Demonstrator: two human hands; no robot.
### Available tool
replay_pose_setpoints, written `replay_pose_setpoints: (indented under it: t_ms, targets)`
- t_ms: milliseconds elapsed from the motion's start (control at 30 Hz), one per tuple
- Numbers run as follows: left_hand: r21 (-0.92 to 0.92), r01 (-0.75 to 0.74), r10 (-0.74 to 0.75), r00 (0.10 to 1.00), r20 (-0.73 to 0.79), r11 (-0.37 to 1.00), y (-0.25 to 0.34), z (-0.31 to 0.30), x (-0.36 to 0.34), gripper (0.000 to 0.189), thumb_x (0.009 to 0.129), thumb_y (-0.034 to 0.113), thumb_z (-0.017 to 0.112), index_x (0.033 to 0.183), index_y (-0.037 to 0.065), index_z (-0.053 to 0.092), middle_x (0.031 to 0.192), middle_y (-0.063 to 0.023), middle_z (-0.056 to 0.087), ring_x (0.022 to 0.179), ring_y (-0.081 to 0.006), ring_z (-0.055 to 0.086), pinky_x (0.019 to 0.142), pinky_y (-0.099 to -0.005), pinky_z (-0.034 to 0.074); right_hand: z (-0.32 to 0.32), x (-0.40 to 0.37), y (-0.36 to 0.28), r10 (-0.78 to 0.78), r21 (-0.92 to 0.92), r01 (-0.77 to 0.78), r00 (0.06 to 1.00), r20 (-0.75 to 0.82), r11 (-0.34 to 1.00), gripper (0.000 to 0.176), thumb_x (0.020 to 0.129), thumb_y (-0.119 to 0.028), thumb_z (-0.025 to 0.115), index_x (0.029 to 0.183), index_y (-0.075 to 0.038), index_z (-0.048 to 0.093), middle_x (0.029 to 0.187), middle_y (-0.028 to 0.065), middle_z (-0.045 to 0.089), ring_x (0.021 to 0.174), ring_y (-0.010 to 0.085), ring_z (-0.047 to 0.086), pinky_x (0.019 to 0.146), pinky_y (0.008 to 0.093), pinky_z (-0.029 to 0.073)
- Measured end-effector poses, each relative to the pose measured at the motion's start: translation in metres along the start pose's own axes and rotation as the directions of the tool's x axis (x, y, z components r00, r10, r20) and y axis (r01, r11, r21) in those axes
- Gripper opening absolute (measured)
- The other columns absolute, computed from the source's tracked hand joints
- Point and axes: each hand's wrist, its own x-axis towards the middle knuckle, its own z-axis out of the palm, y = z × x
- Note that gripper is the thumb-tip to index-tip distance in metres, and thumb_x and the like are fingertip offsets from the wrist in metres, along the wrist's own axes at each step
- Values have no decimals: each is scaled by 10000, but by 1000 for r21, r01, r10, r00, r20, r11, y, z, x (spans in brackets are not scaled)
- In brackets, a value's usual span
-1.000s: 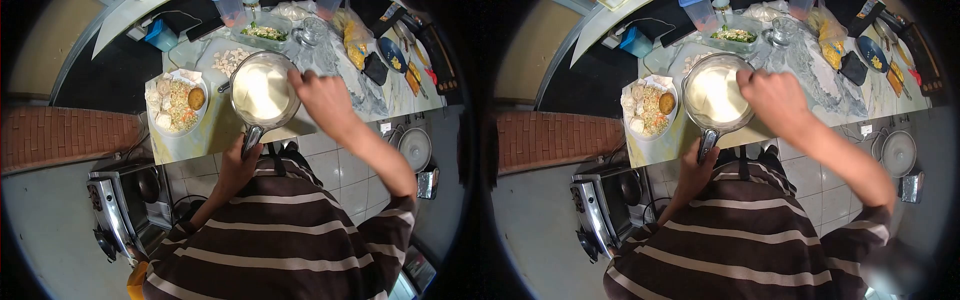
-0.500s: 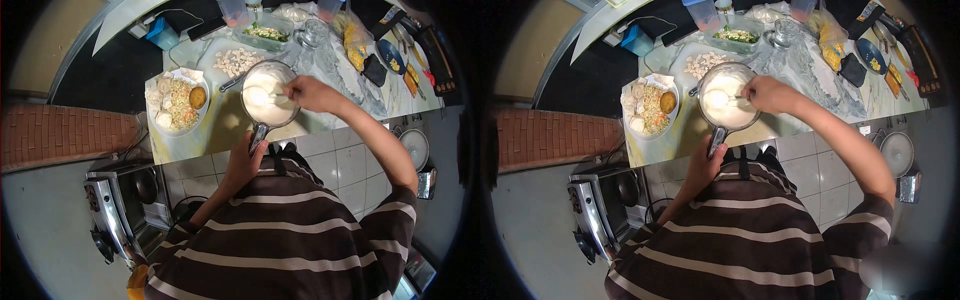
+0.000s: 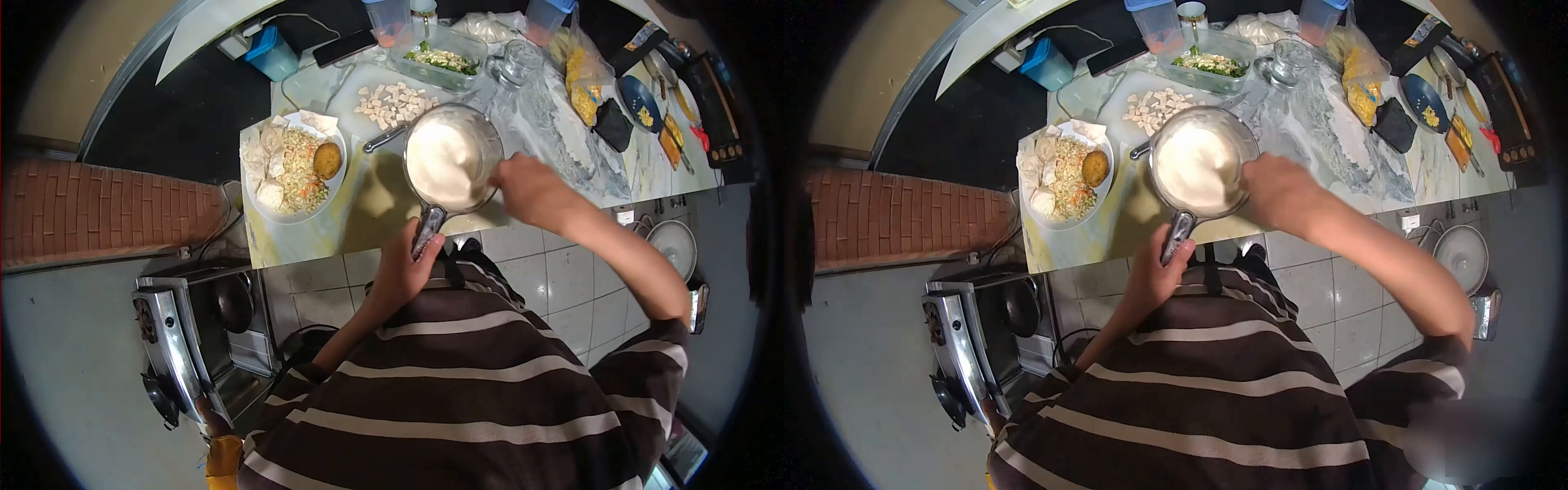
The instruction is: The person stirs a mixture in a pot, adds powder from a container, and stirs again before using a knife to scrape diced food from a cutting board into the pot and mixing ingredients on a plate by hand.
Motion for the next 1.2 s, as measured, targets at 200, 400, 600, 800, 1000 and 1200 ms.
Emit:
replay_pose_setpoints:
  t_ms: [200,400,600,800,1000,1200]
  targets:
    - [76,-83,89,993,-74,994,3,3,0,240,935,171,666,935,-8,507,654,-181,539,586,-398,534,567,-427,427,14,33,3,-16,551,-10,999,43,835,197,815,-118,671,944,28,703,881,238,703,834,412,689,786,447,563]
    - [34,23,-20,996,-85,999,13,-8,1,214,942,185,662,953,6,544,666,-154,568,557,-263,558,563,-387,441,-24,6,5,60,70,-51,990,-130,996,143,862,-67,586,972,-21,666,771,244,671,755,393,697,672,454,568]
    - [47,74,-68,991,-113,996,-13,-7,7,191,972,186,633,943,24,538,617,-63,530,554,-140,535,524,-319,415,-2,7,-19,108,-33,-108,994,2,994,140,817,-26,601,938,-16,672,836,214,696,777,348,717,675,409,590]
    - [-448,344,-286,939,193,825,-16,-20,4,140,1015,205,579,1011,79,517,626,71,436,453,-7,369,389,-196,293,18,4,-28,12,137,-24,996,88,990,181,848,-47,603,1013,-51,677,836,213,693,743,383,698,680,445,576]
    - [-390,281,-217,955,200,877,-19,-48,2,146,1010,199,579,1045,66,527,639,56,451,482,-10,389,414,-200,307,-31,-7,-12,-5,245,22,997,-72,969,92,888,-61,588,956,-43,648,696,203,657,680,393,658,637,475,534]
    - [-272,220,-183,971,153,937,-15,-56,0,213,947,184,645,911,4,537,638,-33,509,562,-102,452,524,-304,384,-39,-20,-22,2,437,-7,1000,12,899,64,846,6,617,905,-18,627,691,223,640,683,432,625,615,492,514]
